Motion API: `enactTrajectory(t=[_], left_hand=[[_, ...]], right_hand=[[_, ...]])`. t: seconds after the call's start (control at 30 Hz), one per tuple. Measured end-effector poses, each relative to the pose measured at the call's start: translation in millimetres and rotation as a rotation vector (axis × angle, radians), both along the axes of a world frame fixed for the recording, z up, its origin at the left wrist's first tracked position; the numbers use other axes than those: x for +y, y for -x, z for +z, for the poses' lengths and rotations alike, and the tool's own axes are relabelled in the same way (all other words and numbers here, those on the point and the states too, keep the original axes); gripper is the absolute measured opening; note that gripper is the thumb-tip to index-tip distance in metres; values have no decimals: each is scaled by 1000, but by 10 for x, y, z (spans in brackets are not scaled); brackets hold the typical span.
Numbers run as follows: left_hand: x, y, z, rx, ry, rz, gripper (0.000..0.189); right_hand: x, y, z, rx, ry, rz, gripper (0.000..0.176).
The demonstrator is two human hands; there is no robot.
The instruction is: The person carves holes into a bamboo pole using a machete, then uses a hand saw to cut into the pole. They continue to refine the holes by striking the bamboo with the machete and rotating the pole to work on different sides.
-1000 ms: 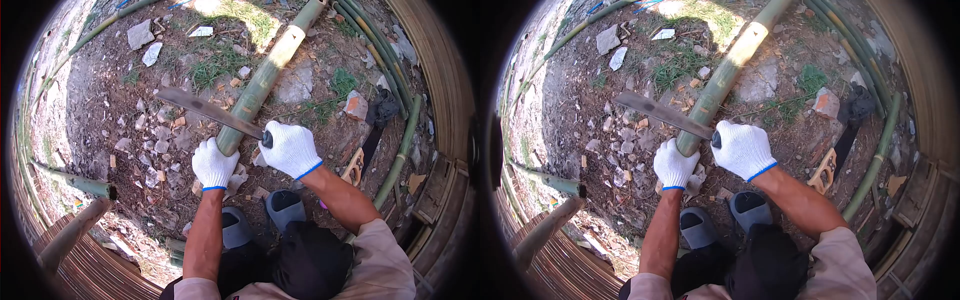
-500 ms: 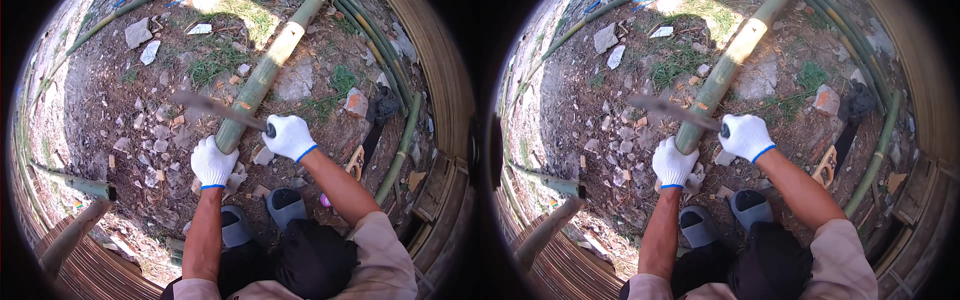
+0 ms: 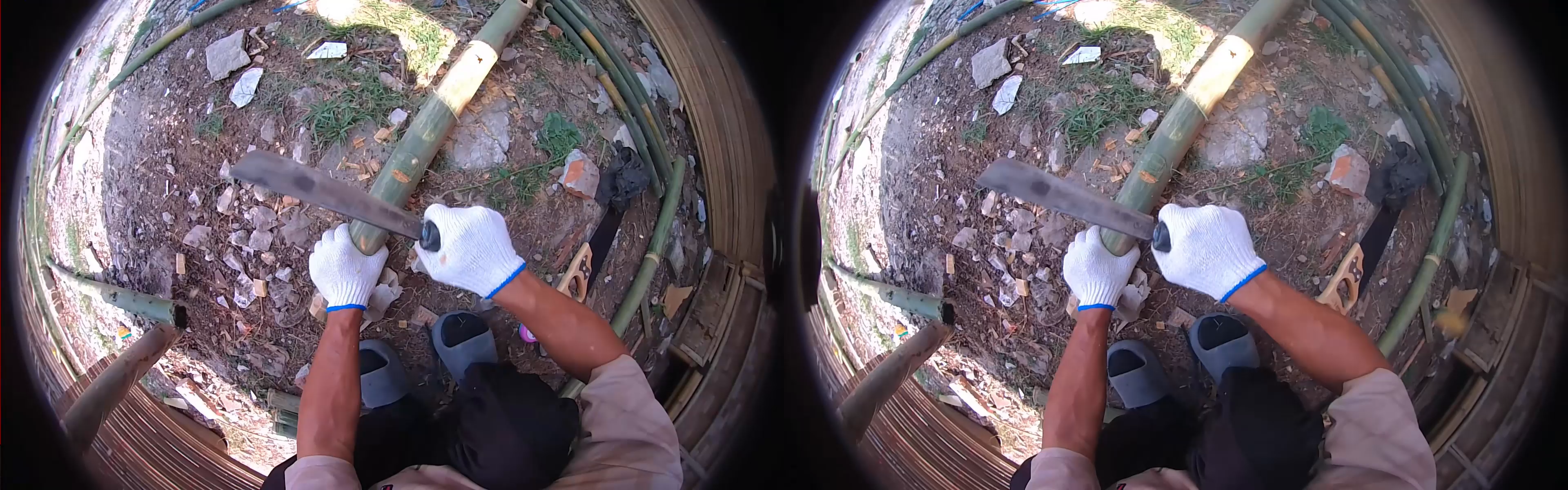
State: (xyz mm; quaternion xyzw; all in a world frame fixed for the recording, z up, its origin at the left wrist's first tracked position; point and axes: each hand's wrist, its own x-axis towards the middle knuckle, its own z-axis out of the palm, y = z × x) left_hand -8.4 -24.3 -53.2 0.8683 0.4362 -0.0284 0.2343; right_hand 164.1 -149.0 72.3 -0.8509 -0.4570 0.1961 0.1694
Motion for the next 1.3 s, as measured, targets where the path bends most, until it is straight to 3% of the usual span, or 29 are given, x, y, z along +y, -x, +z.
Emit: enactTrajectory(t=[0.03,0.1,0.13,0.17,0.23,0.3,0.4,0.43,0.5,0.57,0.63,0.7,0.77,0.83,0.9,0.97,1.03,1.07,1.1,1.17,1.27,1.3], left_hand=[[-3,119,-334,-99,59,12,59],[68,69,-42,-167,-18,-93,58],[17,-132,275,74,-79,-33,60],[-13,-137,286,23,-115,-21,61],[36,-146,304,28,-118,-20,62],[8,-156,298,55,-99,-5,60],[39,-136,318,78,-48,4,59],[36,-132,305,63,-60,-7,59],[38,-146,297,39,-74,-18,59],[25,-150,303,38,-91,-11,59],[70,-198,351,46,-65,6,57],[60,-164,362,60,-27,-15,55],[54,-128,301,17,-60,-3,54],[55,-151,324,47,-19,1,54],[65,-153,334,51,-25,9,54],[43,-138,324,61,-31,9,55],[47,-135,318,12,-72,-8,55],[58,-127,311,12,-78,1,55],[56,-115,295,4,-80,-6,55],[31,-118,272,-8,-73,-6,56],[36,-111,253,-10,-85,-9,56],[39,-104,247,4,-74,1,56]], right_hand=[[42,87,169,-17,-223,106,17],[29,-31,-80,-3,-533,231,17],[-90,-163,-430,6,-73,66,18],[-64,-457,-690,78,475,-60,27],[35,-440,-377,142,511,-73,34],[-31,-300,-317,123,424,-130,29],[-165,-246,-401,138,82,-61,21],[-178,-256,-415,143,87,-60,21],[-129,-367,-413,98,21,140,22],[-17,-570,-485,145,384,24,25],[-33,-766,-505,78,330,-104,31],[-126,-882,-419,210,-121,-481,45],[-102,-1053,-133,423,-225,-669,43],[-229,-1214,-10,389,-382,-467,38],[-230,-1088,133,587,-485,-474,35],[-167,-933,-68,598,-652,-468,35],[-165,-786,-145,877,-602,-449,17],[-176,-746,-209,929,-423,-490,19],[-178,-713,-346,851,-270,-488,22],[-255,-671,-838,130,-223,-115,24],[-144,-805,-614,62,-270,-186,23],[-71,-821,-380,192,-277,-357,22]])
